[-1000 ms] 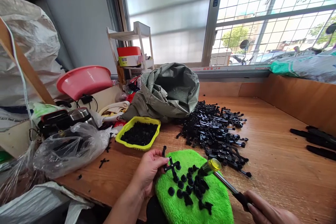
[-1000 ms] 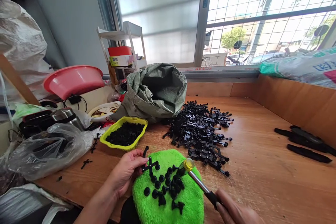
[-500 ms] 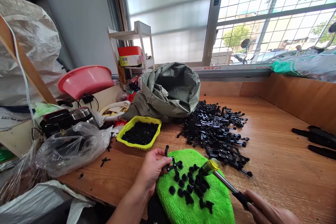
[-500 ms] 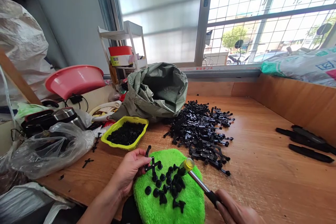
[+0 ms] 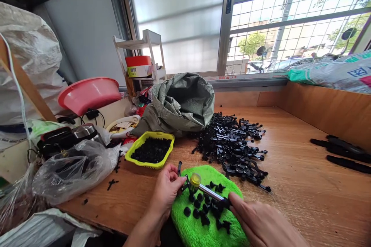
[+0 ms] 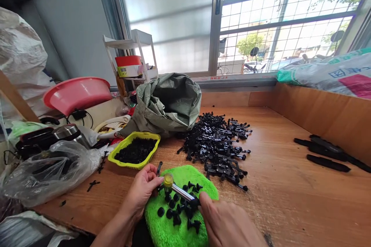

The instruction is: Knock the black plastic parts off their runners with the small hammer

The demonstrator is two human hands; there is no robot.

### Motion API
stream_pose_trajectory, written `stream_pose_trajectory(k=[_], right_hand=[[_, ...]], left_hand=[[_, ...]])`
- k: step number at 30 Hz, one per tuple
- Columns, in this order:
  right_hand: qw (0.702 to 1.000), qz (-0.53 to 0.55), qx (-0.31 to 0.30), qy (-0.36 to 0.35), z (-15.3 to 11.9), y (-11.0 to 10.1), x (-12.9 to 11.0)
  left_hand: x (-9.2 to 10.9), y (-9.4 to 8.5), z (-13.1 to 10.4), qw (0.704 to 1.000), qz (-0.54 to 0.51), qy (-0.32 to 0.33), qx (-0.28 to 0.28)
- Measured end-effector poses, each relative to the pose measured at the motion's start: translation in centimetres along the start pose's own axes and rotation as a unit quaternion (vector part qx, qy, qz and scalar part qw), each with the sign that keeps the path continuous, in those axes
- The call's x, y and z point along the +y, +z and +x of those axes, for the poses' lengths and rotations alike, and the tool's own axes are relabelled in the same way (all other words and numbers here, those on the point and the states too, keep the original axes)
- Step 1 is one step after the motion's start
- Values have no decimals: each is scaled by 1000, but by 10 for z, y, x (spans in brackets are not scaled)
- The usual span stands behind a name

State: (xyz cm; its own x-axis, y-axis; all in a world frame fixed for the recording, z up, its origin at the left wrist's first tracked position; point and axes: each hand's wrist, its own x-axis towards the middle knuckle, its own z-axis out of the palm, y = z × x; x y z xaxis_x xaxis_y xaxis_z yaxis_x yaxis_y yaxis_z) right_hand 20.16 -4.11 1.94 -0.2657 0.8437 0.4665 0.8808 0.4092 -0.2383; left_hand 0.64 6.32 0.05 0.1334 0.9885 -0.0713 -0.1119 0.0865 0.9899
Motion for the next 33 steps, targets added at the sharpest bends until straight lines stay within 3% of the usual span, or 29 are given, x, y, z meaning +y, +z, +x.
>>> stream_pose_trajectory(k=[3,8,13,16,24,28,33], right_hand=[[1000,-2,23,-17,0,-2,0],[995,-68,-77,-10,1,-2,-4],[998,-50,-27,-26,2,-3,-8],[994,-95,-43,-38,0,-2,-10],[996,-74,-58,2,1,10,-10],[998,-55,-15,18,-3,2,-5],[993,40,68,88,-39,-4,21]], left_hand=[[0,0,-1,1000,7,15,-6],[0,1,-1,999,24,44,-5],[-2,0,-1,999,22,40,-8],[-3,0,-1,998,31,47,-6],[-3,0,0,999,26,41,-12],[10,-13,-6,1000,-9,-5,-8],[26,-45,-33,999,41,-27,3]])
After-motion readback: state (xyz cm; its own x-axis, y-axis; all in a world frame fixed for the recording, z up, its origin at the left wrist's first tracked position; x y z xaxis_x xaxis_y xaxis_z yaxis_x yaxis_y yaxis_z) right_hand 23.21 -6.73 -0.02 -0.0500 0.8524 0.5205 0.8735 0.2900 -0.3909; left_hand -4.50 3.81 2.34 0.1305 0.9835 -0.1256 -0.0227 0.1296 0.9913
